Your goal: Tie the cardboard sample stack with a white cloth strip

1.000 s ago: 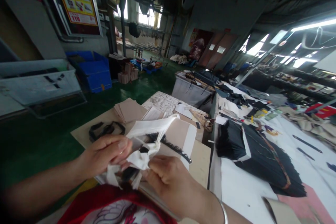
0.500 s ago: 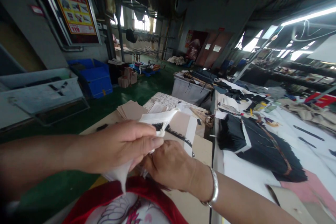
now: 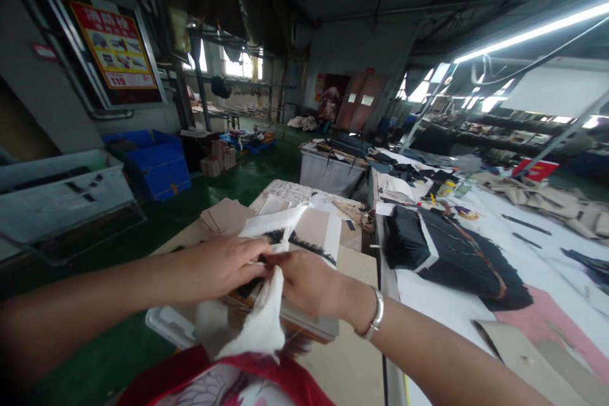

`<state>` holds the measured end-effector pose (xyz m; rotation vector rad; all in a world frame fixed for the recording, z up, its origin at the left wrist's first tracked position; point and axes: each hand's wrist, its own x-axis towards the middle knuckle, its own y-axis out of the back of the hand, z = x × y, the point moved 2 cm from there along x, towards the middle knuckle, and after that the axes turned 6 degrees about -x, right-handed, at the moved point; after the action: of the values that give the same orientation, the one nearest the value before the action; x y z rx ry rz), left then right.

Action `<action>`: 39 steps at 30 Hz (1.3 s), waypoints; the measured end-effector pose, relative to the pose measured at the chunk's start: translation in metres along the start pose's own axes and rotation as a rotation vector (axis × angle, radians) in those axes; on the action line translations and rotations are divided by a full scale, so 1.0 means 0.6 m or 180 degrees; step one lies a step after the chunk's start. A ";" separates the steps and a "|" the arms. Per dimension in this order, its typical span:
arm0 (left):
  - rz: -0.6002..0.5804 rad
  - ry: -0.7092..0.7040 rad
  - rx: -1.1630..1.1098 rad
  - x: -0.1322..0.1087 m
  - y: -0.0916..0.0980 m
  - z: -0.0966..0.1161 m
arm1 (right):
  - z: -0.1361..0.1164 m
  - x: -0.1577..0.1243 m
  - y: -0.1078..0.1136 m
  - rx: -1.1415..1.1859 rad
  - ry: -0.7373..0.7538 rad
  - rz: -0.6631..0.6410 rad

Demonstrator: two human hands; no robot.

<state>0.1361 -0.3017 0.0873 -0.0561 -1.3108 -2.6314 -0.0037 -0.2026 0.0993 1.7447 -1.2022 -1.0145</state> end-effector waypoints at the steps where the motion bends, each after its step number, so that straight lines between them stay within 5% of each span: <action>1: -0.0014 -0.0005 0.0039 -0.002 -0.004 -0.003 | 0.003 0.001 0.001 0.0199 -0.0025 -0.0043; 9: 0.0204 -0.0127 -0.0831 -0.019 -0.008 -0.016 | 0.040 0.008 0.009 0.1400 0.0020 -0.0529; 15: 0.0483 -0.1064 0.0489 -0.035 -0.058 0.015 | 0.063 0.015 0.017 0.1527 -0.0422 -0.1074; 24: 0.0991 -0.1034 0.0256 -0.008 -0.053 -0.018 | 0.041 -0.008 0.018 0.1281 -0.0314 -0.0297; 31: 0.0533 -0.1513 -0.0151 0.030 -0.043 -0.038 | 0.013 -0.033 -0.009 -0.0071 0.0202 0.1260; 39: 0.0361 -0.1685 -0.0243 0.033 -0.038 -0.043 | 0.012 -0.061 -0.041 -0.1152 0.0241 0.1886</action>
<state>0.1138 -0.3118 0.0561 -0.8622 -1.2910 -2.6621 -0.0103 -0.1626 0.0808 1.0431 -1.2835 -0.7379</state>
